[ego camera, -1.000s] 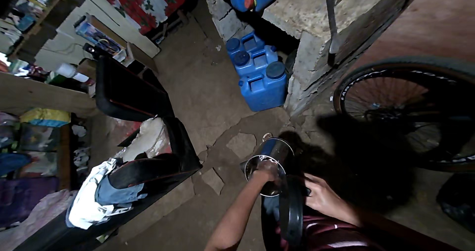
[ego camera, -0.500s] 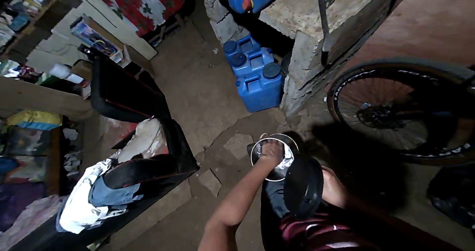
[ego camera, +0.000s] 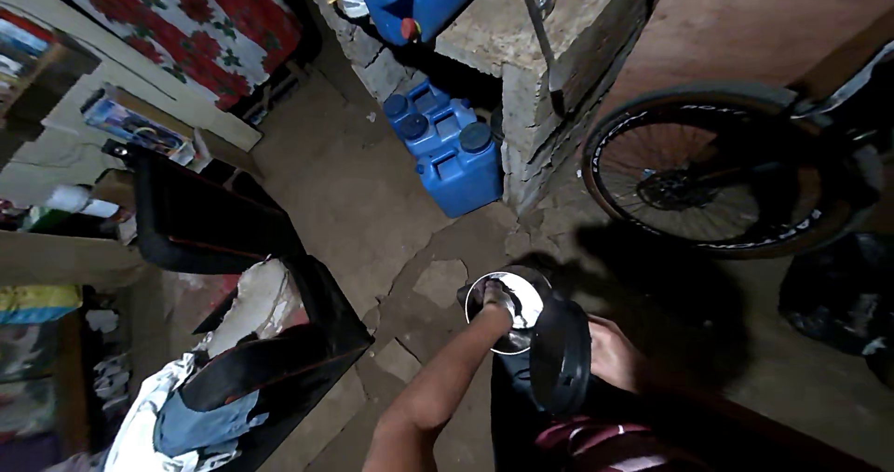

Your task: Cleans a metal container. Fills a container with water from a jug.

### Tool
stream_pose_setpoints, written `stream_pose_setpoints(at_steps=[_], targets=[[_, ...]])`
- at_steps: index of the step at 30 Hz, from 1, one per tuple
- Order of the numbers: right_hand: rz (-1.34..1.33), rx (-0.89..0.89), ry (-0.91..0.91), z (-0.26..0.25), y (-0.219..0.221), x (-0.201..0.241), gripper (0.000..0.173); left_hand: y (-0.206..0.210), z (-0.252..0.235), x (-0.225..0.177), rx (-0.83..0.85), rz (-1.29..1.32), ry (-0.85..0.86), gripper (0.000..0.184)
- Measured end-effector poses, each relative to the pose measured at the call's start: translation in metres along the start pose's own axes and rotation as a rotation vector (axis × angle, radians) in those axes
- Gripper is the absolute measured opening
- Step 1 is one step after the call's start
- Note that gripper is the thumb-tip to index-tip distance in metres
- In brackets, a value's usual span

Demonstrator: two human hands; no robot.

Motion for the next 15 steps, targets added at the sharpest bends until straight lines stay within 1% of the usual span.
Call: stream_pose_setpoints(at_steps=[2, 3, 4, 5, 7, 9, 10, 12, 15], targets=[[-0.013, -0.028, 0.02, 0.0, 0.006, 0.005, 0.035, -0.011, 0.043, -0.003, 0.037, 0.171, 0.044, 0.038], [0.011, -0.044, -0.002, 0.001, 0.009, 0.005, 0.035, -0.016, 0.062, -0.002, 0.045, 0.265, 0.079, 0.038], [0.063, -0.068, -0.064, 0.001, 0.01, 0.003, 0.037, -0.018, 0.07, 0.0, 0.048, 0.324, 0.106, 0.039], [0.094, -0.077, -0.082, 0.003, 0.012, 0.001, 0.039, -0.015, 0.066, 0.002, 0.031, 0.32, 0.125, 0.04], [0.111, -0.098, -0.016, 0.008, 0.014, 0.002, 0.042, -0.003, 0.045, 0.009, -0.014, 0.209, 0.144, 0.042], [0.114, -0.1, 0.016, 0.014, 0.013, 0.009, 0.043, -0.001, 0.036, 0.022, -0.046, 0.136, 0.212, 0.035], [0.101, -0.102, 0.006, 0.019, 0.013, 0.011, 0.041, -0.003, 0.042, 0.027, -0.064, 0.147, 0.279, 0.032], [0.039, -0.146, -0.013, 0.03, 0.015, 0.01, 0.034, -0.009, 0.066, 0.029, -0.126, 0.176, 0.433, 0.032], [-0.027, -0.237, 0.062, 0.05, 0.019, 0.012, 0.035, -0.01, 0.109, 0.03, -0.29, 0.146, 0.596, 0.031]])
Point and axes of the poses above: each hand's wrist, its own z-axis away from the middle knuckle, its own y-axis out of the palm, x = y × z, the point moved 5 cm from there along -z, towards the middle knuckle, and after that the axes turned 2 degrees about -x, right-handed, at the moved point
